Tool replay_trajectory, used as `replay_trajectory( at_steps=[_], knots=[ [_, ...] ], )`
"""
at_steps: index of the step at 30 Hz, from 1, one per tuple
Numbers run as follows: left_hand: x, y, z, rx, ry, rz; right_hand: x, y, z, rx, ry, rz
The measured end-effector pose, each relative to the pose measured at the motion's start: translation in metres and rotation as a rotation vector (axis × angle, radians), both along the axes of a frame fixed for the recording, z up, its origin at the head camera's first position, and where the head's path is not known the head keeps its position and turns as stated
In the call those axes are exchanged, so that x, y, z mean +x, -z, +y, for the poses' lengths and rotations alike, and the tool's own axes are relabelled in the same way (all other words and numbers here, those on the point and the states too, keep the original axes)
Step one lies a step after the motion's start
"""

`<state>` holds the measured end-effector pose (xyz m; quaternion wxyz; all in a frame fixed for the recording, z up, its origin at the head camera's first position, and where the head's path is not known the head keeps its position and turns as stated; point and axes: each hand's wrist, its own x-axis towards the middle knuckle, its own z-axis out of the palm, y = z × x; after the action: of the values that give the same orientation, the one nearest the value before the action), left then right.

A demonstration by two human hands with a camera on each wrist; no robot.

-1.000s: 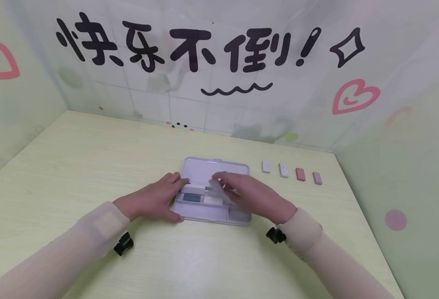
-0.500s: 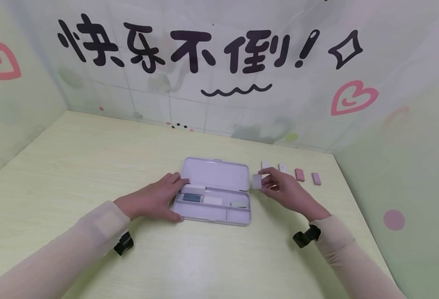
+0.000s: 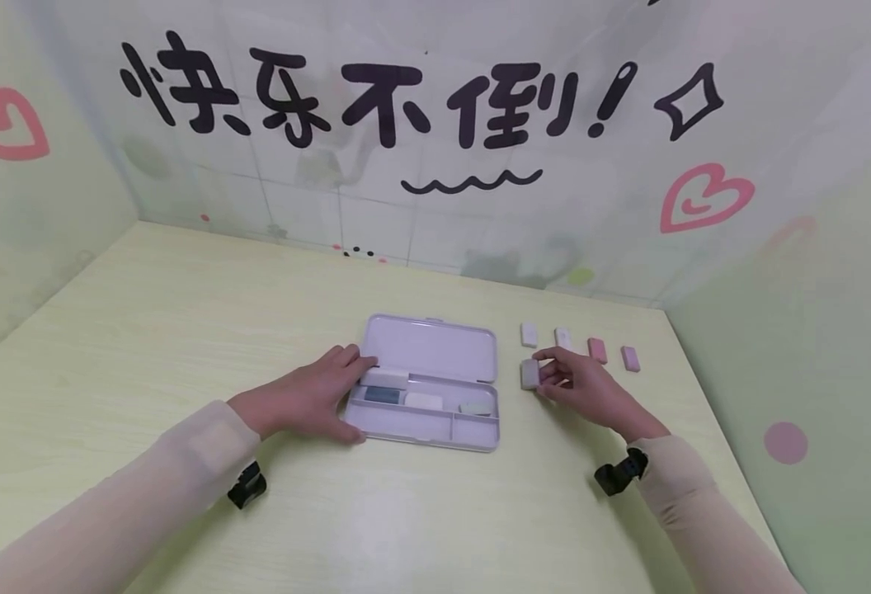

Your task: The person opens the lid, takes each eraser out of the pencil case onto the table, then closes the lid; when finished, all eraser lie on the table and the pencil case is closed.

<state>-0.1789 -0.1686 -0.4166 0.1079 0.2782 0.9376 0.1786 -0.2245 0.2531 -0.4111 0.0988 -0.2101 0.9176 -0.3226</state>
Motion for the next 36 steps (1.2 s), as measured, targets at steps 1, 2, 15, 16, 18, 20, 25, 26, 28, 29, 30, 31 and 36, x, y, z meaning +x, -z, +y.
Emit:
replay_trajectory(
  at_steps=[1,2,15,16,18,20,25,26,28,29,30,31,36],
  knots=[
    [-0.0001,0.0002,-0.0002,0.001,0.0,0.0,-0.0007,0.0003,-0.0002,0.006,-0.004,0.005],
    [-0.0001,0.0005,-0.0002,0.001,0.0,-0.001,-0.0013,0.0006,-0.0004,0.012,-0.006,0.01],
    [-0.0001,0.0008,0.001,0.004,0.001,-0.006,0.0,0.0051,-0.0021,0.075,0.035,-0.009],
    [-0.0002,0.0009,0.0011,0.003,0.001,-0.007,0.0003,0.0053,-0.0024,0.073,0.036,-0.007],
    [-0.0004,0.0009,0.0011,0.001,-0.001,-0.008,0.0004,0.0056,-0.0029,0.074,0.04,-0.007],
    [-0.0004,0.001,0.001,-0.002,-0.003,-0.009,0.0005,0.0053,-0.0041,0.076,0.045,-0.007],
    [-0.0006,0.0015,0.0004,-0.004,-0.003,-0.006,-0.0006,0.0056,-0.0058,0.086,0.052,-0.01],
    [-0.0004,0.0013,0.0003,-0.001,0.002,0.001,-0.0008,0.0058,-0.006,0.087,0.053,-0.011],
    [-0.0004,0.0015,0.0001,0.002,0.003,0.004,-0.001,0.0064,-0.0059,0.088,0.056,-0.011],
    [-0.0002,0.0015,0.0001,0.005,0.004,0.006,-0.0009,0.0065,-0.0059,0.087,0.058,-0.013],
    [-0.0002,0.0015,0.0002,0.007,0.006,0.007,-0.0008,0.0066,-0.0059,0.087,0.059,-0.012],
    [-0.0001,0.0014,0.0002,0.009,0.007,0.008,-0.0006,0.0067,-0.0059,0.088,0.063,-0.012],
    [0.0,0.0018,0.0002,0.012,0.012,0.014,0.0003,0.006,-0.0054,0.09,0.066,-0.009]
  ],
)
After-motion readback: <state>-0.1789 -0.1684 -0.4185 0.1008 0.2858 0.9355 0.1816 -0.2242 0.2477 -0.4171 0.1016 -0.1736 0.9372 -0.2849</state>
